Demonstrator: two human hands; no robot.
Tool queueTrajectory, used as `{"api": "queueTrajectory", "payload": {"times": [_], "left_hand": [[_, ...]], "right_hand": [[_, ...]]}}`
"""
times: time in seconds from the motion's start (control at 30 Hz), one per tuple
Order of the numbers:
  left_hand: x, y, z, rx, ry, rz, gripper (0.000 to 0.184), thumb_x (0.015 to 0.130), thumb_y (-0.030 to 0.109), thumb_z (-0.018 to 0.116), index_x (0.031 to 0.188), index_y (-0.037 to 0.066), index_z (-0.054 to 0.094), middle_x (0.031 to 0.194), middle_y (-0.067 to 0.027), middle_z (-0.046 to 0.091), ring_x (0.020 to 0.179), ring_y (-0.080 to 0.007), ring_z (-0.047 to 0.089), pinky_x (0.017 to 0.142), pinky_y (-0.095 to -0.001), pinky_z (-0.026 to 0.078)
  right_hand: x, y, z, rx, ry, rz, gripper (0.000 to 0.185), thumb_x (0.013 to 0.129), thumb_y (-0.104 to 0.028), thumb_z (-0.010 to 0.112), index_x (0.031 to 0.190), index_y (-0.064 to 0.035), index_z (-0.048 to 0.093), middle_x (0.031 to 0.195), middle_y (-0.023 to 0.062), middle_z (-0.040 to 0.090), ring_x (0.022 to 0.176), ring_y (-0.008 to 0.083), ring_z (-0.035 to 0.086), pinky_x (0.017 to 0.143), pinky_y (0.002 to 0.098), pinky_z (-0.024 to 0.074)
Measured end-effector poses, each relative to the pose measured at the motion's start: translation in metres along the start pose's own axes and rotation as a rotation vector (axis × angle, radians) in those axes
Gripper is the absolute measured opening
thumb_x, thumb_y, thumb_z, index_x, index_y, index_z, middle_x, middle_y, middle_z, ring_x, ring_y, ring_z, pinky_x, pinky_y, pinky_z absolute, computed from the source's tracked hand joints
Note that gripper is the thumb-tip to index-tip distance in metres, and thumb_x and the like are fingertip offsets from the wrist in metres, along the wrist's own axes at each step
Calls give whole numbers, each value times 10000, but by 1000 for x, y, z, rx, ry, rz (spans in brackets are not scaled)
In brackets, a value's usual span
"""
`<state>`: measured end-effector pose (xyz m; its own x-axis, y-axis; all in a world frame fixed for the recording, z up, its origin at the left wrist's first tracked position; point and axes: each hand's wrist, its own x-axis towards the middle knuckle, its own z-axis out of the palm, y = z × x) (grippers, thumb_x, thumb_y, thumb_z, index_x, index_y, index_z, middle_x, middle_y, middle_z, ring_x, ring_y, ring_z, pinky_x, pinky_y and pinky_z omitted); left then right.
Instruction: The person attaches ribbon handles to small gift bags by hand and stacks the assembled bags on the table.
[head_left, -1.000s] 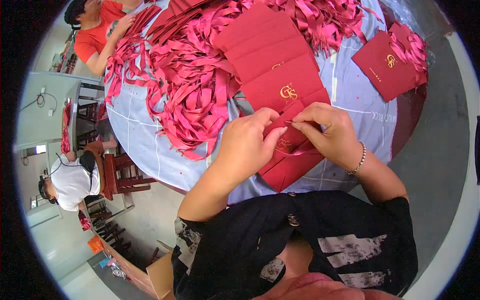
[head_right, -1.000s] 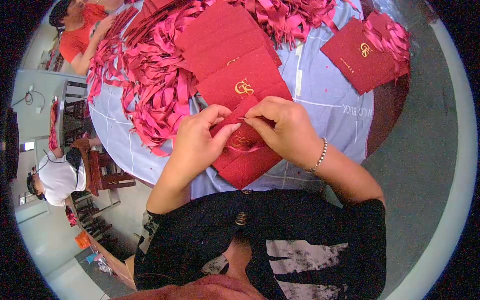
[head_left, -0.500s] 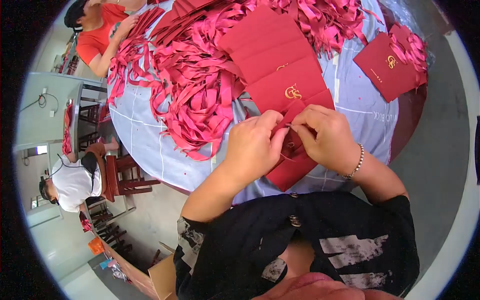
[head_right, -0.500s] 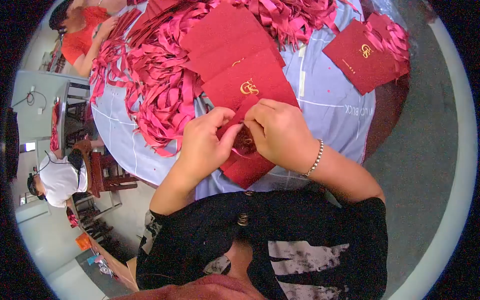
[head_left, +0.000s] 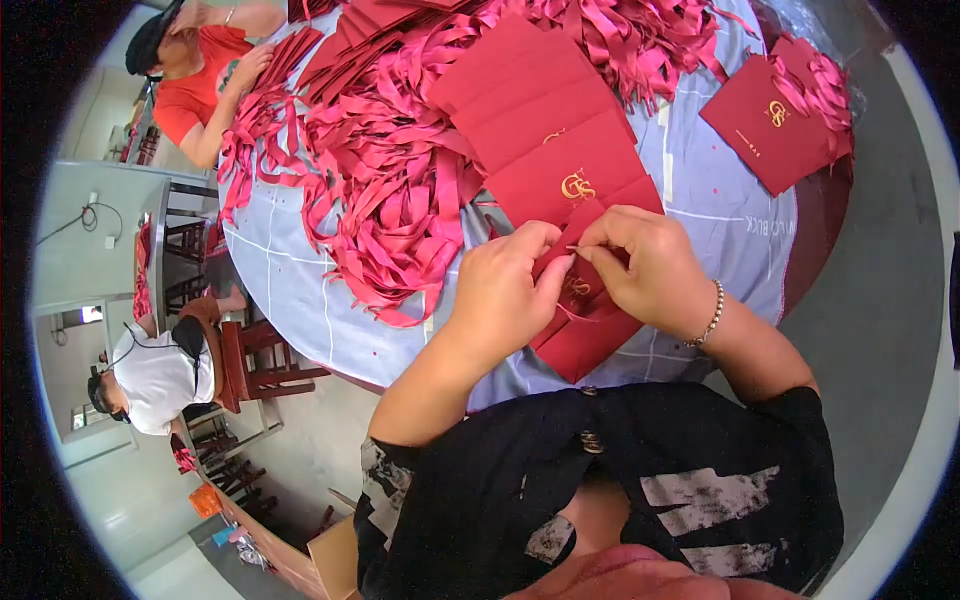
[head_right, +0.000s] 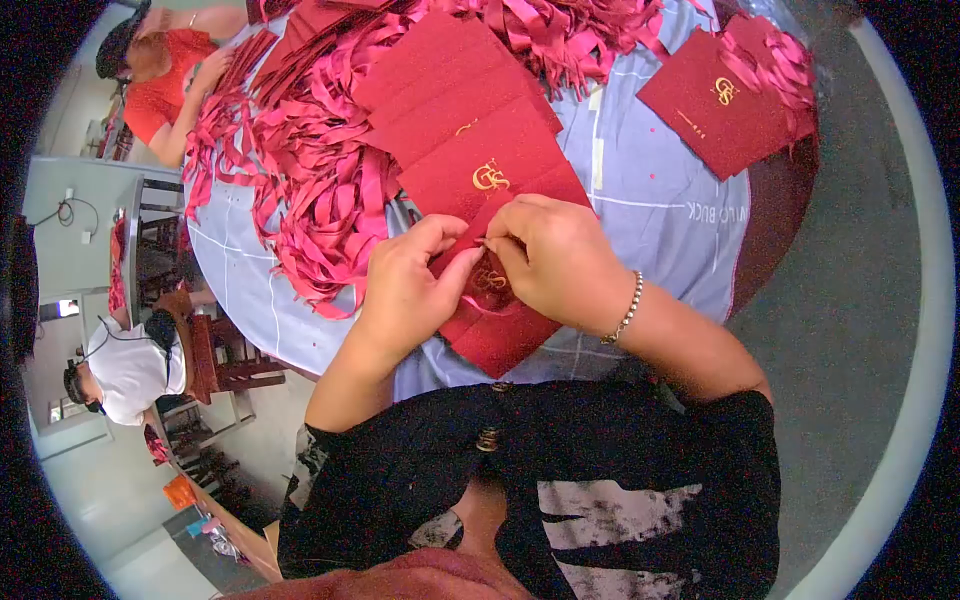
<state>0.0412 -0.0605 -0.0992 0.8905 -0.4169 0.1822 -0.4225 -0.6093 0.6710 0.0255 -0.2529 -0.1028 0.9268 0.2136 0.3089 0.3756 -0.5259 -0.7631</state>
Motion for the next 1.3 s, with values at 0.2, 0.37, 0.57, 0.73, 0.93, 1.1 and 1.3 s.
{"api": "queueTrajectory", "payload": {"times": [0.2,0.37,0.57,0.73,0.93,1.1,1.3], "left_hand": [[-1,-1,3,26,8,28,209,813,106,772,962,12,659,853,-150,702,761,-265,716,675,-335,557],[-1,4,1,13,-7,72,194,811,87,762,960,15,660,844,-149,699,753,-278,711,659,-348,551],[-3,8,4,53,-4,132,225,797,109,750,983,26,655,875,-164,695,787,-343,688,679,-402,545],[-3,7,-5,152,-96,40,256,875,266,679,1004,47,657,821,-176,665,789,-382,658,658,-486,512],[-4,4,-7,85,-43,111,176,860,185,685,963,43,669,794,-174,667,752,-373,663,649,-455,531],[-4,8,-10,126,-23,282,111,827,119,688,906,48,653,721,-139,630,684,-337,647,603,-430,513],[-9,15,-11,264,63,518,159,731,133,613,864,46,617,686,-38,544,668,-209,583,590,-349,466]], "right_hand": [[1,5,-2,-8,17,67,46,804,-8,707,826,-9,667,766,146,636,679,294,637,592,365,489],[-3,5,7,-82,92,-44,51,795,2,695,812,-16,651,762,151,626,693,320,639,583,382,493],[-1,-2,5,-48,124,-29,32,796,-38,664,788,-31,634,762,147,624,720,347,644,625,437,523],[1,-3,6,-57,111,-58,66,773,-6,703,793,-19,641,766,146,642,719,346,651,633,409,526],[0,-18,-17,-129,-62,-70,86,807,-65,716,842,-23,650,792,154,646,732,358,646,638,417,522],[4,-13,-15,-172,-67,-134,102,803,-70,718,803,-35,622,785,141,617,745,353,632,660,430,517],[32,-35,-57,-64,-215,-165,88,812,-126,722,817,-53,672,847,138,615,826,338,622,699,411,508]]}}
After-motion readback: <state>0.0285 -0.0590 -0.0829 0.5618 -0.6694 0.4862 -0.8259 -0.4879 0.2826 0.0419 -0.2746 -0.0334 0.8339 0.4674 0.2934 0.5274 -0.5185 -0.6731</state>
